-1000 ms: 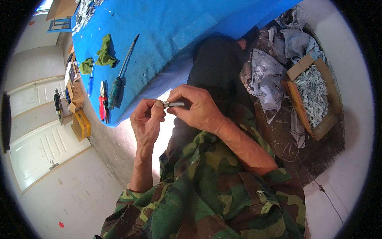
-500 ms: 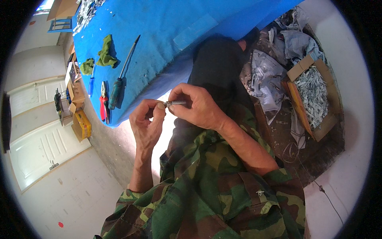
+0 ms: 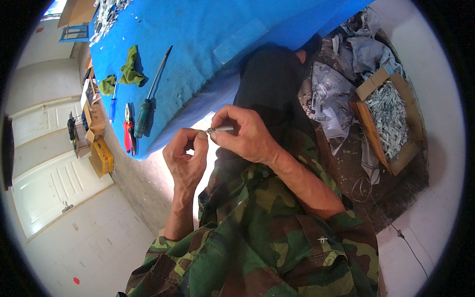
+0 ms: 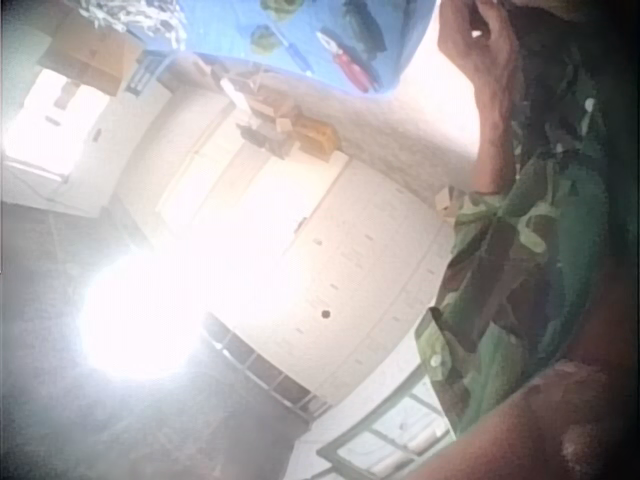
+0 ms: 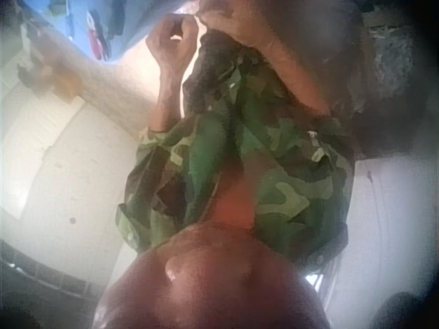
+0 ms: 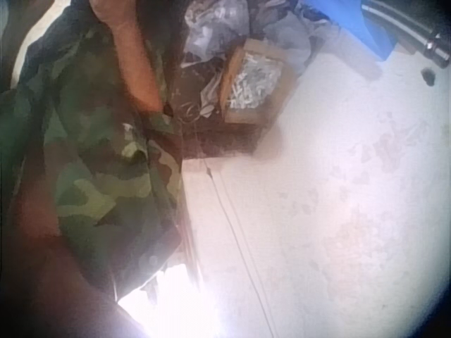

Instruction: The person scrapes a metal component with a screwdriver and then uses pliers to grip and manipulate the part on a blue table.

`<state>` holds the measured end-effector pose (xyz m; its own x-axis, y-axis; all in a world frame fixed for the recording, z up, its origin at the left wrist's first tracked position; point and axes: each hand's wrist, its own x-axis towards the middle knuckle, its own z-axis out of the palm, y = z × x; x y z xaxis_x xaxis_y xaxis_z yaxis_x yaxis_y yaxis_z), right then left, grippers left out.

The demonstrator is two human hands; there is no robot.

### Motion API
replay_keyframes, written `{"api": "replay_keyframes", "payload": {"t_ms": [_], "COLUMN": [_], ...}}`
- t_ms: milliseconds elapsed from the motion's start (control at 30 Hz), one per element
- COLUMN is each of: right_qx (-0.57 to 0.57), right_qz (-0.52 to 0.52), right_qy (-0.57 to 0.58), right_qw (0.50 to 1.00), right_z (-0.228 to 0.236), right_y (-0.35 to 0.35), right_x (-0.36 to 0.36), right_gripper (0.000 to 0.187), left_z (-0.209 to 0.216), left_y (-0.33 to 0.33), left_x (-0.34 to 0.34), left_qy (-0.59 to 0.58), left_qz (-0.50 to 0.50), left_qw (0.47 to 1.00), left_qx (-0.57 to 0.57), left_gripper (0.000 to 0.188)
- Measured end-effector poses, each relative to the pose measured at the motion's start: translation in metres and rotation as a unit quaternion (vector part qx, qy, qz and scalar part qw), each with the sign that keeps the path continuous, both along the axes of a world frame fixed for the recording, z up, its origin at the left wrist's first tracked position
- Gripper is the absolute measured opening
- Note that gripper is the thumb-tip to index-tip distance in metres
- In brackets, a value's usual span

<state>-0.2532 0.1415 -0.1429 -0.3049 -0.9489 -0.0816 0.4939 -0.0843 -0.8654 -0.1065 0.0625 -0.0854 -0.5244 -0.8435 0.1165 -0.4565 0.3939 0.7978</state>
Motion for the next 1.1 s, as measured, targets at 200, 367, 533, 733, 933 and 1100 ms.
{"api": "replay_keyframes", "payload": {"t_ms": [200, 367, 533, 733, 933, 1100], "right_qx": [0.018, -0.008, 0.015, 0.001, -0.028, -0.029], "right_qz": [0.047, 0.053, 0.051, 0.046, 0.042, 0.049], "right_qy": [-0.048, -0.051, 0.058, 0.04, 0.045, 0.015], "right_qw": [0.998, 0.997, 0.997, 0.998, 0.998, 0.998], "right_z": [0.001, -0.005, -0.001, -0.003, -0.005, -0.005], "right_y": [0.001, 0.001, 0.003, 0.0, -0.002, -0.003], "right_x": [-0.008, -0.006, -0.007, -0.003, -0.004, -0.005], "right_gripper": [0.023, 0.026, 0.025, 0.022, 0.025, 0.025], "left_z": [-0.004, 0.0, 0.004, 0.004, 0.001, 0.003], "left_y": [-0.01, -0.016, -0.017, -0.021, -0.022, -0.024], "left_x": [0.009, 0.01, 0.009, 0.008, 0.009, 0.008], "left_qy": [0.006, -0.006, 0.016, 0.046, 0.055, 0.039], "left_qz": [-0.023, -0.007, 0.006, 0.015, -0.009, -0.021], "left_qw": [0.995, 0.978, 0.97, 0.955, 0.953, 0.953], "left_qx": [0.094, 0.208, 0.243, 0.294, 0.298, 0.299], "left_gripper": [0.013, 0.02, 0.022, 0.025, 0.03, 0.032]}}
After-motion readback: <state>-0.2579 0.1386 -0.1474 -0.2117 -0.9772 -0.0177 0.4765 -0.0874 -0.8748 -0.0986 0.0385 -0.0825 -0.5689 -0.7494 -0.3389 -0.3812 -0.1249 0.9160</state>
